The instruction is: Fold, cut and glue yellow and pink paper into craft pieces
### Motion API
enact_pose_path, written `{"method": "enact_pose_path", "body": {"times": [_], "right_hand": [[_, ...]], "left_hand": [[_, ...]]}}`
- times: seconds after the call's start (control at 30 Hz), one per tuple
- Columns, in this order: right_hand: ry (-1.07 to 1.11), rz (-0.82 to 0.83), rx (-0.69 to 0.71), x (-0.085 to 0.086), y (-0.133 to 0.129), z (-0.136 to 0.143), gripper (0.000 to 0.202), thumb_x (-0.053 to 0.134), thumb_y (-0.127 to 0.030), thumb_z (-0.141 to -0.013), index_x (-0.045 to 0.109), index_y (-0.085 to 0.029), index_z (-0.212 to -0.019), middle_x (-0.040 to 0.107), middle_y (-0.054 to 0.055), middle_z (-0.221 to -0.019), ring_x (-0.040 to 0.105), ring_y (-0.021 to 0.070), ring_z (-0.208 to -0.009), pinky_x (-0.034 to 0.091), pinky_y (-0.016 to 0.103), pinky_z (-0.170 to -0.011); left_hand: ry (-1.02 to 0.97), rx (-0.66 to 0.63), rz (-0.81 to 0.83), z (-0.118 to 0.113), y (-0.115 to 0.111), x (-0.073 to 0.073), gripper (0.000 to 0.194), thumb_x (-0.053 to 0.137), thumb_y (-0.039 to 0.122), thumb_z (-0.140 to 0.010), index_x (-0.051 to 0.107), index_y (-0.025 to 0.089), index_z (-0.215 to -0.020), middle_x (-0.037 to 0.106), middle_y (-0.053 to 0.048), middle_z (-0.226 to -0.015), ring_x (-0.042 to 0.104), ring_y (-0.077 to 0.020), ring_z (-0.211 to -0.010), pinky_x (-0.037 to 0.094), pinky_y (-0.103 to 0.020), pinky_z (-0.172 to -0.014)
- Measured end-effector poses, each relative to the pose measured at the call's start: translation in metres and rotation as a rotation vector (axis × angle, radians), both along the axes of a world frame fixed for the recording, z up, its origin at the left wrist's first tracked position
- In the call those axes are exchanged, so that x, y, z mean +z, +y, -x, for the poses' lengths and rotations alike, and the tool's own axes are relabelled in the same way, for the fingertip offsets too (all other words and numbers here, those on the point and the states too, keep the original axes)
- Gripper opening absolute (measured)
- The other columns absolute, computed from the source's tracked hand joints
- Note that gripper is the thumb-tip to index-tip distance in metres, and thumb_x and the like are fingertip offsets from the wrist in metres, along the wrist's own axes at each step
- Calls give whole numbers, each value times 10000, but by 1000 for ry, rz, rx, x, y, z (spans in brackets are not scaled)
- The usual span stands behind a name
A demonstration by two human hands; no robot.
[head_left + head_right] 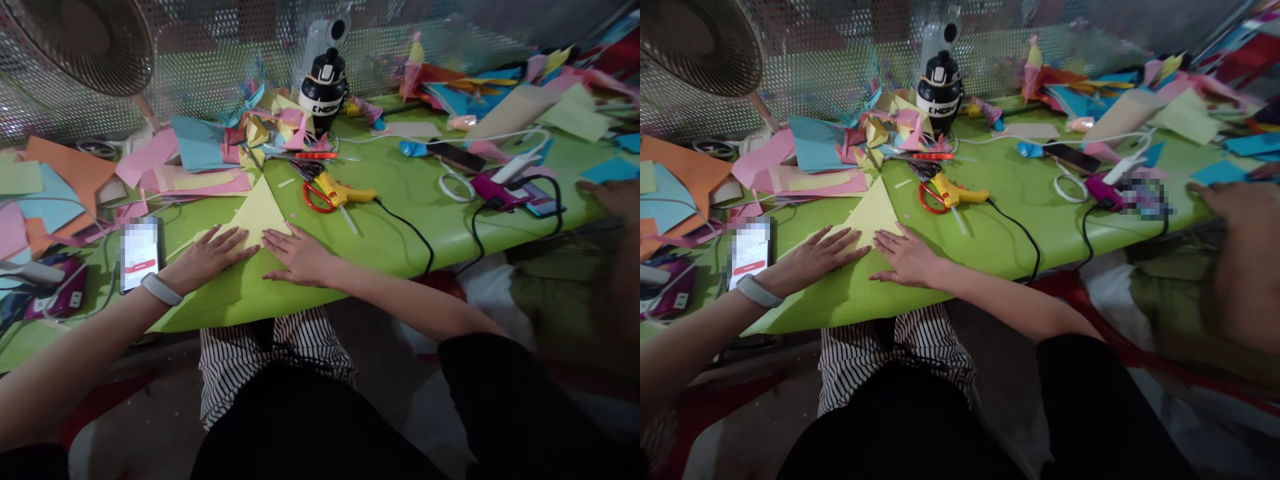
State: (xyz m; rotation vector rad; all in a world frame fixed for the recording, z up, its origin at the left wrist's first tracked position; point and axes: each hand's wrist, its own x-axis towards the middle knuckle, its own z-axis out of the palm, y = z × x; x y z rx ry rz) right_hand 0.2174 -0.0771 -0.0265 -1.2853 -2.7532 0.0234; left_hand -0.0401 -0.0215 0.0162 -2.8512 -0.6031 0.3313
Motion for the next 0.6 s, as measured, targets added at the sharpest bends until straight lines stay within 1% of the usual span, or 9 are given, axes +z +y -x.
{"method": "enact_pose_path", "body": {"times": [0.1, 0.17, 0.3, 0.43, 0.5, 0.6], "right_hand": [[-21, 16, -53, 3, -5, -13, 868, 179, -696, -966, 348, -47, -1517, 349, 196, -1559, 305, 273, -1478, 99, 512, -1240], [-19, 28, -78, 3, -8, -20, 861, 156, -692, -968, 333, -62, -1528, 339, 183, -1565, 306, 268, -1477, 90, 514, -1241], [-10, 50, -88, 1, -10, -27, 870, 120, -703, -959, 304, -87, -1545, 319, 157, -1580, 297, 261, -1481, 107, 509, -1242], [-29, 69, -115, 0, -11, -30, 890, 119, -718, -949, 304, -85, -1547, 314, 156, -1583, 288, 270, -1483, 104, 497, -1247], [-30, 72, -127, 0, -11, -32, 885, 129, -722, -947, 292, -100, -1555, 310, 149, -1585, 287, 276, -1483, 105, 498, -1248], [-29, 84, -126, -2, -11, -34, 879, 129, -723, -946, 291, -112, -1558, 302, 140, -1589, 287, 285, -1482, 124, 516, -1243]], "left_hand": [[-3, 12, -1, 6, -2, 2, 699, 407, 15, -954, 251, 319, -1564, 272, -76, -1628, 218, -260, -1504, 218, -493, -1216], [-13, 19, -4, 16, -5, 3, 747, 395, -21, -932, 231, 336, -1567, 265, -62, -1631, 191, -253, -1511, 204, -496, -1222], [-75, 58, -2, 46, -14, 1, 894, 416, -58, -889, 69, 394, -1579, 234, -27, -1641, 154, -241, -1518, 203, -511, -1226], [-89, 129, -34, 76, -25, -8, 979, 423, -80, -865, -47, 421, -1563, 256, -17, -1633, 172, -249, -1512, 235, -533, -1212], [-90, 160, -51, 86, -31, -11, 974, 398, -90, -865, -56, 419, -1561, 245, -24, -1634, 160, -246, -1514, 229, -540, -1210], [-92, 208, -50, 94, -38, -13, 914, 377, -74, -880, 13, 398, -1573, 231, -28, -1636, 143, -240, -1518, 223, -521, -1212]]}}
